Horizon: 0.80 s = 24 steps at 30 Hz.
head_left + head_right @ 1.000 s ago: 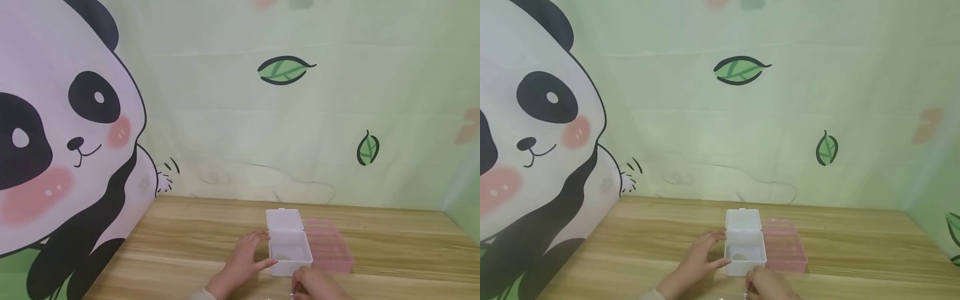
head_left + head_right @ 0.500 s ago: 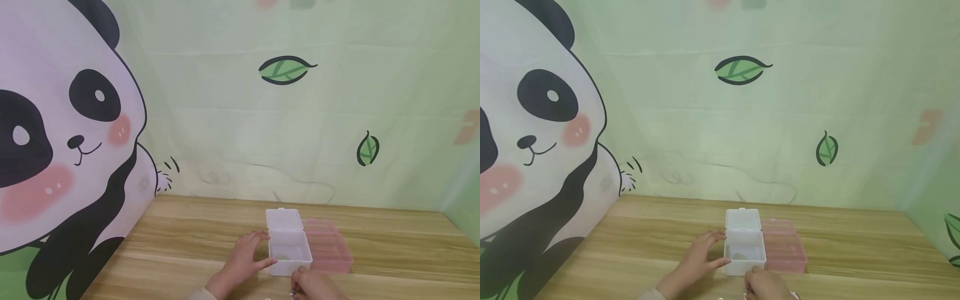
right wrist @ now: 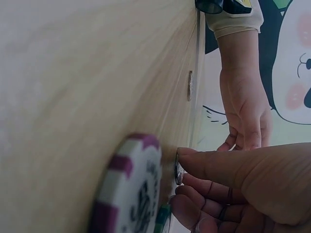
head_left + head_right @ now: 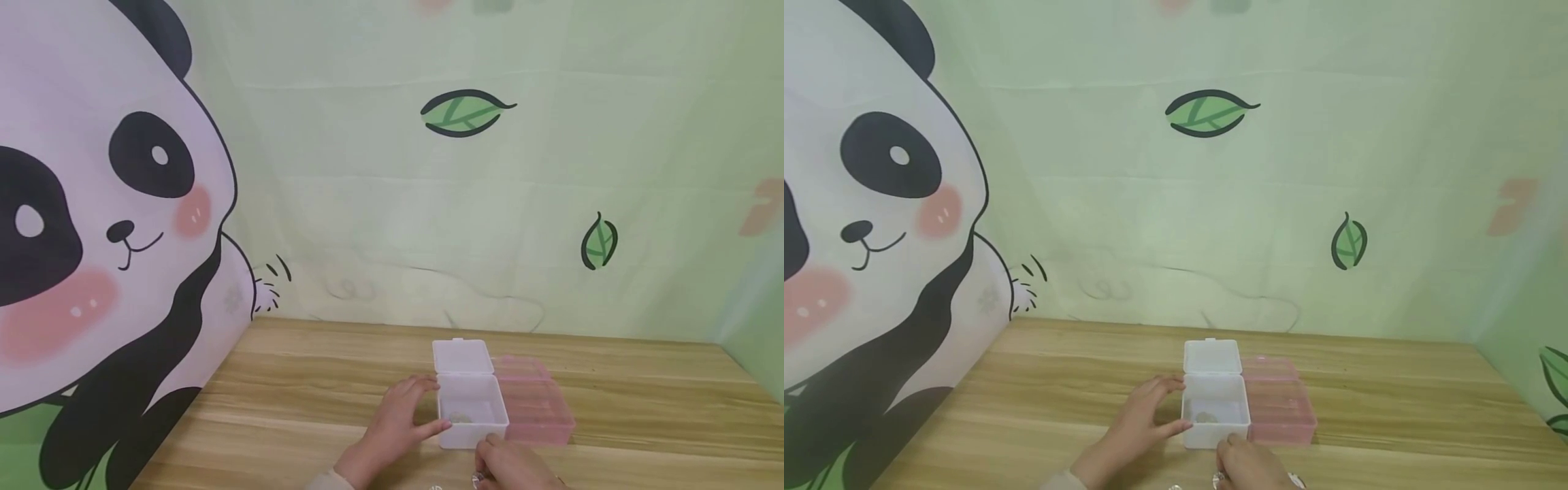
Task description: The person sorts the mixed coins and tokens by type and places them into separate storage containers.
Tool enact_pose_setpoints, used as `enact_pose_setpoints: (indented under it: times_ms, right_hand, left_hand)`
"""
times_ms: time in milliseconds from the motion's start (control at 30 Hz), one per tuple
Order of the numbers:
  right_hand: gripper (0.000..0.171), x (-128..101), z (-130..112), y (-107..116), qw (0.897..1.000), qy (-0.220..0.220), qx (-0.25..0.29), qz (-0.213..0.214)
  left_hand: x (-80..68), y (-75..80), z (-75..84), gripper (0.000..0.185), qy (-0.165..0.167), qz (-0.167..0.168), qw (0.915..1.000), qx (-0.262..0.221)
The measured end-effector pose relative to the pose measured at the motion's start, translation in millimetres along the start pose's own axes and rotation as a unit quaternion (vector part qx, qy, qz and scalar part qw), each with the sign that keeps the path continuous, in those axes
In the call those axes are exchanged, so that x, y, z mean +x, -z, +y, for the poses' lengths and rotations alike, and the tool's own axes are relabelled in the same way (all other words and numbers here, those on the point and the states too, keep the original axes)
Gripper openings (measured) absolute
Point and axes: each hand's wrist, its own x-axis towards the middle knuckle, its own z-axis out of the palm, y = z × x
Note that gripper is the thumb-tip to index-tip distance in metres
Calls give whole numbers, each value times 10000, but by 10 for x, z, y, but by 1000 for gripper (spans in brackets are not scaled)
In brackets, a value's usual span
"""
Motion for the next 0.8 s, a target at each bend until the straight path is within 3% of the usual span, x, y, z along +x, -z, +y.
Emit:
enact_pose_setpoints:
  times_ms: [800]
  right_hand:
    - [21, -20, -31, 45, 9945, -194, 1025, -75]
  left_hand:
    - [-1, 11, 11, 50, 77, -41, 10000, -39]
